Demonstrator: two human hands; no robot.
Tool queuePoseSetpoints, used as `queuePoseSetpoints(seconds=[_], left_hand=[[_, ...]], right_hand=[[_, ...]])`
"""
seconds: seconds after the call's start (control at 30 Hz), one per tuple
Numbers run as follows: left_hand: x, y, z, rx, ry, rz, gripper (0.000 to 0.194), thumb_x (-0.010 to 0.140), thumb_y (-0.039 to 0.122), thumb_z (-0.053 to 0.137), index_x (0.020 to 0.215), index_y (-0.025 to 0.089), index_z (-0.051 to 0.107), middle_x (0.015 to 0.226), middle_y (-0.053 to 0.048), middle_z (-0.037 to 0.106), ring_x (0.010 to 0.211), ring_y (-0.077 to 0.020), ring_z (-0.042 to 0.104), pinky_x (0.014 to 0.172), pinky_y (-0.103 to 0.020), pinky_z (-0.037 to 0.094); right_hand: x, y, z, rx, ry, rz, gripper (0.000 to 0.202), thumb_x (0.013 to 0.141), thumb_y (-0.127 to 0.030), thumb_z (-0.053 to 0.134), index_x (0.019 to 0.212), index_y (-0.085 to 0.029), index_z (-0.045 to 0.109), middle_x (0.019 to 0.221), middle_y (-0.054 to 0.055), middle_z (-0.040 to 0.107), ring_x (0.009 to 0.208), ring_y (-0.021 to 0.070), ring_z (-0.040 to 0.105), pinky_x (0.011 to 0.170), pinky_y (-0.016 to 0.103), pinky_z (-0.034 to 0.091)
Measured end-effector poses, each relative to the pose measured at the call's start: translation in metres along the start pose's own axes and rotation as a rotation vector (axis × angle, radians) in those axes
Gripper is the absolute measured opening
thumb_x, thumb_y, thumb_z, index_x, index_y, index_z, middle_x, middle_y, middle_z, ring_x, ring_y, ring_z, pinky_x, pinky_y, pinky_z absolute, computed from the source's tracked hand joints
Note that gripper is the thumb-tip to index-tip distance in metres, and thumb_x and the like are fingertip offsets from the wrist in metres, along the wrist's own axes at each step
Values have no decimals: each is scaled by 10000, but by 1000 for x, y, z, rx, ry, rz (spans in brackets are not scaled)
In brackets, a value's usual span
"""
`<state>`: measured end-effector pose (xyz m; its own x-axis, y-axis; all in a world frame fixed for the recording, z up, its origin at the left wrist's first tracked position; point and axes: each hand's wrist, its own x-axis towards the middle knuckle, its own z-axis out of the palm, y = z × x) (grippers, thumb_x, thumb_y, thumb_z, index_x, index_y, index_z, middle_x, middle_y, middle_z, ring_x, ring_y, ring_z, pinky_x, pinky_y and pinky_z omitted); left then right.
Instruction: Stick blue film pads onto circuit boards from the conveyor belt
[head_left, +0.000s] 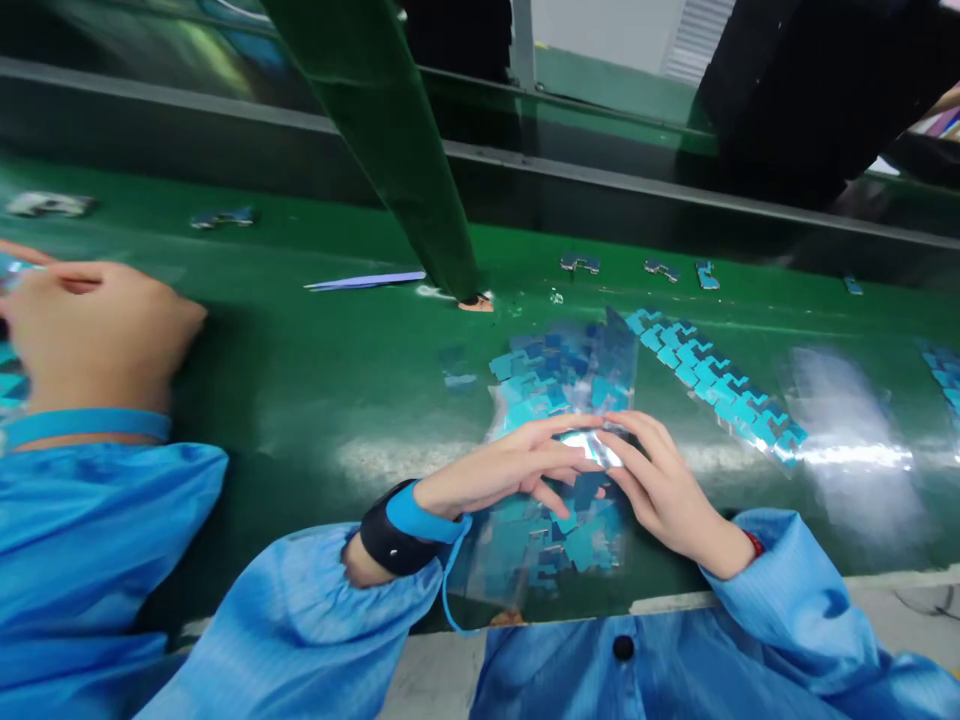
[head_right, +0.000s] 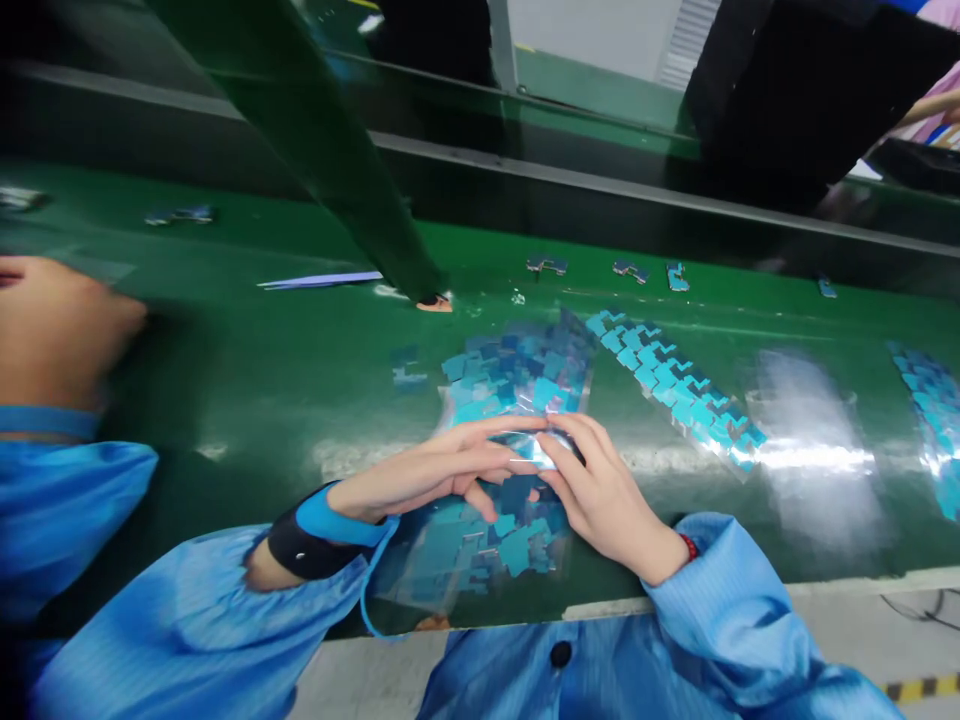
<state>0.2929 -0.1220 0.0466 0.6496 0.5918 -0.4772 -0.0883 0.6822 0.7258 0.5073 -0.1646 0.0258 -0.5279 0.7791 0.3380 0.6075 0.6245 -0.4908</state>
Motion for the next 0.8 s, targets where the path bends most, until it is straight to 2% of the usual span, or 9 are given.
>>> queuePoseSetpoints(seconds=[0.07, 0.13, 0.2, 0.27, 0.43, 0.53, 0.6, 0.7, 0.8], left_hand=[[0, -1, 2, -11, 13, -7, 634, 742, 222, 750, 1342, 231, 546, 968, -128, 748, 751, -210, 714, 605, -288, 592], [2, -4, 5, -29, 102, 12, 622, 721, 185, 762, 1314, 207, 576, 886, -110, 757, 685, -184, 700, 577, -253, 572], [3, -6, 9, -45, 186, 27, 587, 707, 170, 766, 1273, 188, 611, 809, -90, 755, 641, -163, 683, 531, -214, 534], [2, -10, 13, -65, 216, 21, 580, 711, 168, 756, 1272, 187, 611, 783, -80, 751, 617, -148, 670, 527, -204, 513], [4, -17, 16, -167, 228, 32, 640, 716, 149, 738, 1330, 183, 558, 665, -5, 697, 522, -93, 599, 566, -203, 500], [7, -20, 16, -177, 246, 88, 692, 707, 126, 743, 1361, 186, 526, 695, -18, 717, 566, -101, 614, 592, -204, 495], [9, -22, 16, -193, 231, 86, 731, 710, 106, 732, 1394, 185, 484, 744, -37, 734, 612, -110, 639, 617, -206, 493], [11, -23, 16, -238, 193, 60, 737, 715, 106, 713, 1403, 207, 468, 791, -37, 739, 639, -119, 666, 671, -234, 502], [13, -23, 12, -287, 147, 22, 726, 696, 111, 712, 1377, 234, 492, 841, -38, 743, 751, -149, 699, 763, -278, 507]], right_hand=[[1, -1, -1, -18, 8, 36, 390, 956, -156, 415, 1338, -208, 474, 1312, 160, 503, 1246, 269, 450, 999, 504, 461], [1, -1, -2, -20, 29, 54, 387, 955, -165, 423, 1334, -216, 486, 1269, 154, 527, 1209, 268, 479, 971, 494, 477], [-2, -2, -2, 3, 48, 37, 409, 942, -154, 458, 1343, -232, 484, 1221, 137, 564, 1167, 257, 517, 946, 460, 498], [-7, -1, -2, 28, 39, -1, 444, 923, -128, 496, 1349, -254, 479, 1179, 110, 606, 1119, 238, 562, 933, 427, 511], [-18, 14, 7, -43, 45, -108, 486, 902, -162, 561, 1368, -248, 451, 1142, 71, 688, 1013, 222, 665, 1021, 456, 458], [-18, 23, 12, -83, 130, -244, 539, 910, -152, 540, 1426, -193, 391, 1047, 72, 731, 889, 208, 710, 966, 420, 492], [-18, 26, 13, -106, 166, -282, 556, 913, -138, 530, 1444, -187, 372, 1011, 67, 741, 850, 207, 717, 938, 413, 502], [-20, 25, 12, -123, 138, -265, 548, 923, -153, 521, 1449, -201, 373, 1142, 99, 697, 961, 235, 693, 959, 446, 479], [-21, 21, 10, -109, 140, -220, 542, 912, -136, 532, 1434, -214, 405, 1247, 131, 632, 1082, 264, 638, 953, 453, 469]])
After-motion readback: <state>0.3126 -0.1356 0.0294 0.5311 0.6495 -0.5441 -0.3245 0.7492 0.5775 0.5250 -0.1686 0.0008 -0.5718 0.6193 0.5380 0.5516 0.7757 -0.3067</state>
